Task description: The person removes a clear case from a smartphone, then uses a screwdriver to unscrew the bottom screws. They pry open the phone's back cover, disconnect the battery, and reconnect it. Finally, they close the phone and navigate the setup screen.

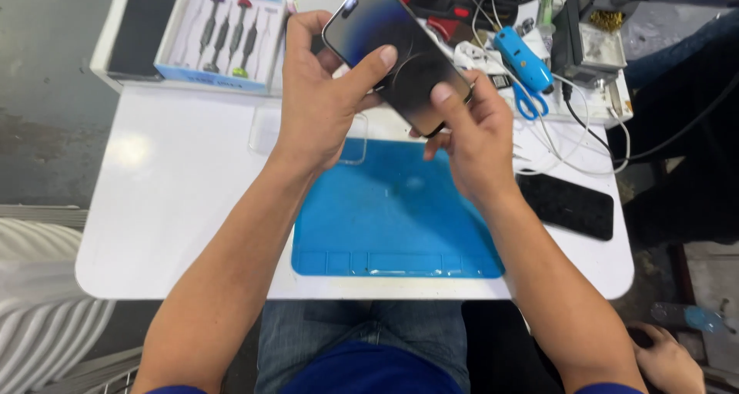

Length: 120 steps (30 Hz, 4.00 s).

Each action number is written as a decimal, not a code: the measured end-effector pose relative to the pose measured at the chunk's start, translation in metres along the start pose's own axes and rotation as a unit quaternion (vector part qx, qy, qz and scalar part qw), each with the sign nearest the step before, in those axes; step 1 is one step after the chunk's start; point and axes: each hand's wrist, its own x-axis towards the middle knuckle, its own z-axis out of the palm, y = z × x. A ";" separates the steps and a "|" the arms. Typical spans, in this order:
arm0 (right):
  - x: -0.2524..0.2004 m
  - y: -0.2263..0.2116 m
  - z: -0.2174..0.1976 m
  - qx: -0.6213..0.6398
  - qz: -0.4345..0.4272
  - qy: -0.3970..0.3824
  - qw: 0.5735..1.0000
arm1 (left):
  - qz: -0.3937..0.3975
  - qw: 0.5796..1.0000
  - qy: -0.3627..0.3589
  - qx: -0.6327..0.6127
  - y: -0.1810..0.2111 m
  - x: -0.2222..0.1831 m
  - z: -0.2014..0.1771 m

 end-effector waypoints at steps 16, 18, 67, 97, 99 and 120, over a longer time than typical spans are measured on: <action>-0.008 -0.071 -0.063 -0.196 0.053 -0.156 0.967 | 0.190 0.722 -0.239 0.620 0.003 -0.070 -0.028; -0.007 -0.082 -0.080 -0.484 0.013 -0.053 0.874 | 0.188 0.696 -0.272 0.638 -0.003 -0.085 -0.045; -0.101 -0.002 -0.057 -0.268 0.041 -0.097 0.958 | 0.108 0.711 -0.236 0.654 -0.009 -0.118 -0.073; -0.102 0.000 -0.053 -0.275 -0.064 -0.124 0.951 | 0.130 0.702 -0.236 0.659 -0.010 -0.116 -0.075; -0.102 -0.002 -0.051 -0.296 -0.069 -0.123 0.945 | 0.130 0.702 -0.237 0.659 -0.010 -0.117 -0.076; -0.096 -0.010 -0.051 -0.349 -0.111 -0.157 0.917 | 0.129 0.699 -0.239 0.662 -0.010 -0.117 -0.076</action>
